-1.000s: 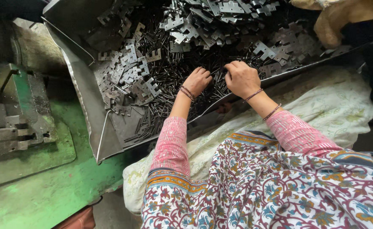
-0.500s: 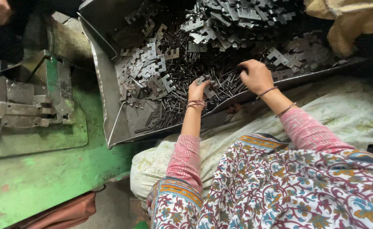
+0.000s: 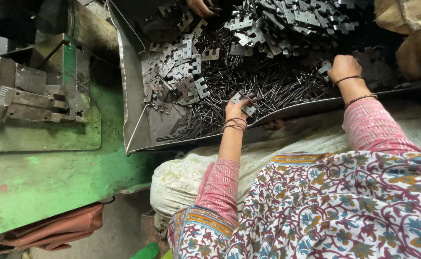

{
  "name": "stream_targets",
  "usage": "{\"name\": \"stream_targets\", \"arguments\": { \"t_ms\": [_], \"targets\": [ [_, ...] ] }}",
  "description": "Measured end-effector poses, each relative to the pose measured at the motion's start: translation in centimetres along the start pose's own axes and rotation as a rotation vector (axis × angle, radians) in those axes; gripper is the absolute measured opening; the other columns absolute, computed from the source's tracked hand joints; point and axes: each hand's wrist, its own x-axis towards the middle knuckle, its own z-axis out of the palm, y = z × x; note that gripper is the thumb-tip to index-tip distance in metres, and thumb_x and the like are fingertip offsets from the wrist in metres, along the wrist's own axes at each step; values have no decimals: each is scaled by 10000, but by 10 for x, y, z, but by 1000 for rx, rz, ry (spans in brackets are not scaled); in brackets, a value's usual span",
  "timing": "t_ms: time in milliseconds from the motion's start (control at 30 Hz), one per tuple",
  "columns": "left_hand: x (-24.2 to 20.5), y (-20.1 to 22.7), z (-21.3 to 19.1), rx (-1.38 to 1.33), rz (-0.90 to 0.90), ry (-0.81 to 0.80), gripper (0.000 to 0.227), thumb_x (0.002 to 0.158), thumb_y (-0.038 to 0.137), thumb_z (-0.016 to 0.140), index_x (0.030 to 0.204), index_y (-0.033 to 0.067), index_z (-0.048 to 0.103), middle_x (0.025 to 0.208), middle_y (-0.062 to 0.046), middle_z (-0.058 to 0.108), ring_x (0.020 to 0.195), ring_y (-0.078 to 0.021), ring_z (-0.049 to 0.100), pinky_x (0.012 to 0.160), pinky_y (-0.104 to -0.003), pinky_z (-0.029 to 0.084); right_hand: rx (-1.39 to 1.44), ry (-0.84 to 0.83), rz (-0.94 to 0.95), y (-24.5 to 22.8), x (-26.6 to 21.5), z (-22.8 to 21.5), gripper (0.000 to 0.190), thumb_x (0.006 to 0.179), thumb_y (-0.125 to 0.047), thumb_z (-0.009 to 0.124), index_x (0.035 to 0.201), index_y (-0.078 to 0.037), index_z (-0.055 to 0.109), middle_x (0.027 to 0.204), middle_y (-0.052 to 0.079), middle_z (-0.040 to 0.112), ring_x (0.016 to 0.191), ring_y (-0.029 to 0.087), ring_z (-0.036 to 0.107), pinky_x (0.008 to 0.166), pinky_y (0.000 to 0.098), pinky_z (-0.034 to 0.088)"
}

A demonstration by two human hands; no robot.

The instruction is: The person sits on the floor and repeatedly picks up small metal plates and pins from a metal bin, inserts the pins into the plates, and places the assembled units back into the bin. The task is performed by hand without tools.

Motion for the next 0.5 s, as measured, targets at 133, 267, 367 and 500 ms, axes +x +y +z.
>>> {"name": "stream_targets", "arguments": {
  "t_ms": [133, 267, 367, 500],
  "targets": [
    [11, -6, -5, -140, -44, 16, 279, 938, -11, 581, 1211, 19, 525, 1085, -240, 708, 951, -408, 734, 811, -529, 614, 140, 16, 71, -15, -16, -42, 282, 825, -229, 787, 1053, -63, 794, 1059, 249, 741, 992, 421, 702, 869, 494, 561],
    [14, -5, -4, -201, -85, 11, 229, 1012, 168, 527, 1213, 60, 513, 1098, -241, 698, 980, -418, 712, 842, -569, 582, 400, 181, -13, -59, -74, -100, 247, 907, -234, 753, 1119, -113, 794, 1055, 183, 761, 969, 328, 739, 892, 415, 577],
    [13, -7, -6, -228, -119, -6, 315, 1055, 306, 491, 1228, 44, 510, 1128, -244, 697, 1021, -412, 703, 877, -572, 572, 442, 402, -414, -120, -128, -112, 194, 903, -172, 793, 1071, -78, 772, 1032, 153, 719, 943, 342, 697, 823, 420, 563],
    [18, -9, -9, -227, -146, -21, 421, 1046, 432, 462, 1179, 44, 556, 1112, -210, 701, 975, -373, 727, 840, -547, 573, 330, 380, -631, -207, -175, -97, 126, 864, -101, 748, 977, -68, 702, 958, 103, 646, 943, 323, 651, 757, 420, 550]
  ]
}}
